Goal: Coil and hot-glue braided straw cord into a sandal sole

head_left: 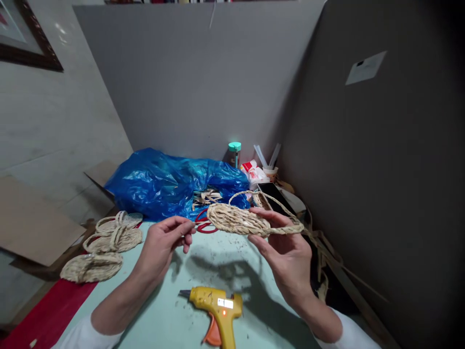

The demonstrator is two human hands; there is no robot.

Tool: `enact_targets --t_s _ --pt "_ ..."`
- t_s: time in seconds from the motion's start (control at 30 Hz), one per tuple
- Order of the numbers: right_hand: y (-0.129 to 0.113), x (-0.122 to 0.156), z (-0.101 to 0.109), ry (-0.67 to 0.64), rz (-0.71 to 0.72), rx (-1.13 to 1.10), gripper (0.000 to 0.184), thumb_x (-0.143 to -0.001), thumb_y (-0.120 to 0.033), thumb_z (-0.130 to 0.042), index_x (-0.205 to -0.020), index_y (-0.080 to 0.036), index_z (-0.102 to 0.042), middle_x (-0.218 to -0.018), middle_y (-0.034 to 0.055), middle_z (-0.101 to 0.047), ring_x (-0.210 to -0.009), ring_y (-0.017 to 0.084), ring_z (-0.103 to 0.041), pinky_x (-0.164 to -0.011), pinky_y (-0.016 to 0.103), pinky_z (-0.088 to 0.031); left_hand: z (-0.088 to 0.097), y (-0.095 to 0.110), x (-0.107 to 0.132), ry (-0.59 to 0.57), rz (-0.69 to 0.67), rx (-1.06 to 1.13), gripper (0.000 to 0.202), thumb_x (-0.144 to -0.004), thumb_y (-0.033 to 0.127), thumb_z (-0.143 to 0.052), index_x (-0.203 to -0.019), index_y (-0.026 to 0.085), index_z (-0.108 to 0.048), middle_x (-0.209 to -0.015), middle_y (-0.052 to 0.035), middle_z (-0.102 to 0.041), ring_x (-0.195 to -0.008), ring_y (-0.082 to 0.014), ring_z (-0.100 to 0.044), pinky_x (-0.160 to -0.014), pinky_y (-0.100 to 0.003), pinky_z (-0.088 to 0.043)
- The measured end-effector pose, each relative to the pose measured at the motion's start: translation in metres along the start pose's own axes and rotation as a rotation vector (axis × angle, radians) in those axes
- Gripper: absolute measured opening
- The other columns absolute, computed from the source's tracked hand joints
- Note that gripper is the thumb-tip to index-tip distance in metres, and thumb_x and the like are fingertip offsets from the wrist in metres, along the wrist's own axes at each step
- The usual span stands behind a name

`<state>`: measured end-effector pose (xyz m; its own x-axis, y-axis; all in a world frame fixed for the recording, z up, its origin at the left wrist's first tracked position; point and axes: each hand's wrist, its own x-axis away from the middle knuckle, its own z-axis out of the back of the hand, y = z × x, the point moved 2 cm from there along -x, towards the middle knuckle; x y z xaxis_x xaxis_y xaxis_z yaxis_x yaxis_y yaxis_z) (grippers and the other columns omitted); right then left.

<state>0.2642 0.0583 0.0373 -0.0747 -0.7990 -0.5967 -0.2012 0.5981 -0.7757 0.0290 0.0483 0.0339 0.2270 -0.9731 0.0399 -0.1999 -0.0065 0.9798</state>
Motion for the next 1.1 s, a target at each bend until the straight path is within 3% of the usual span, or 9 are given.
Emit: enact_targets --t_s 0.17,0.3,0.4,0.63,0.7,0.87,1.1 --pt "0.003 0.005 -0.004 -0.036 -0.021 -0.003 0.037 -0.081 -0.014 -0.08 -0.114 -0.03 -0.073 -0.116 0.0009 -0.076 -0.111 0.016 -0.07 -0.096 0.025 -0.057 0.006 0.006 -0.003 0.033 -0.028 -0.029 0.04 -0.06 0.049 -0.088 -0.07 0.014 -0.07 -0.056 0.0 -0.064 -0.039 -0.0072 -0.046 -0.032 -0.017 -0.031" --pt "0.009 0.008 -0.005 -0.056 -0.09 -0.007 0.035 -0.08 -0.015 -0.081 -0.112 -0.027 -0.074 -0.114 0.0029 -0.077 -0.108 0.018 -0.072 -0.091 0.026 -0.06 0.005 -0.004 -0.001 0.001 -0.014 -0.066 0.039 -0.071 0.05 -0.08 -0.063 0.016 -0.063 -0.038 0.0072 -0.042 -0.031 -0.0034 -0.027 -0.033 -0.017 -0.017" --pt "0.013 0.01 -0.006 -0.067 -0.141 -0.009 0.032 -0.08 -0.017 -0.082 -0.11 -0.025 -0.073 -0.112 0.0048 -0.078 -0.104 0.02 -0.074 -0.089 0.029 -0.061 0.006 -0.012 0.0 -0.012 -0.022 -0.105 0.04 -0.077 0.048 -0.075 -0.058 0.017 -0.059 -0.035 0.0096 -0.032 -0.032 -0.0029 -0.022 -0.036 -0.017 -0.016" --pt "0.016 0.013 -0.008 -0.094 -0.169 0.0 0.033 -0.08 -0.019 -0.082 -0.11 -0.024 -0.072 -0.114 0.0062 -0.077 -0.106 0.022 -0.073 -0.091 0.034 -0.061 0.013 -0.02 -0.003 0.019 -0.065 -0.195 0.042 -0.08 0.04 -0.075 -0.052 0.019 -0.051 -0.038 0.0099 -0.03 -0.035 -0.004 -0.022 -0.038 -0.019 -0.014" --pt "0.015 0.015 -0.007 -0.109 -0.157 0.003 0.033 -0.08 -0.019 -0.082 -0.111 -0.025 -0.072 -0.114 0.0055 -0.077 -0.107 0.021 -0.072 -0.092 0.033 -0.06 0.014 -0.019 -0.004 0.006 -0.072 -0.217 0.037 -0.082 0.04 -0.073 -0.056 0.018 -0.056 -0.037 0.0087 -0.035 -0.034 -0.0049 -0.027 -0.038 -0.019 -0.02" --pt "0.016 0.019 -0.008 -0.148 -0.124 0.03 0.035 -0.08 -0.021 -0.083 -0.113 -0.026 -0.073 -0.116 0.006 -0.076 -0.109 0.023 -0.071 -0.095 0.037 -0.059 0.011 -0.013 -0.002 -0.046 -0.07 -0.243 0.026 -0.079 0.039 -0.073 -0.067 0.017 -0.069 -0.056 -0.0006 -0.065 -0.047 -0.0128 -0.059 -0.05 -0.022 -0.046" --pt "0.015 0.022 -0.008 -0.177 -0.094 0.041 0.034 -0.083 -0.022 -0.082 -0.115 -0.025 -0.071 -0.117 0.0068 -0.076 -0.111 0.024 -0.07 -0.098 0.041 -0.057 0.011 -0.012 -0.001 -0.039 -0.097 -0.274 0.023 -0.08 0.039 -0.074 -0.088 0.018 -0.078 -0.087 -0.0046 -0.079 -0.072 -0.0169 -0.07 -0.066 -0.024 -0.056"
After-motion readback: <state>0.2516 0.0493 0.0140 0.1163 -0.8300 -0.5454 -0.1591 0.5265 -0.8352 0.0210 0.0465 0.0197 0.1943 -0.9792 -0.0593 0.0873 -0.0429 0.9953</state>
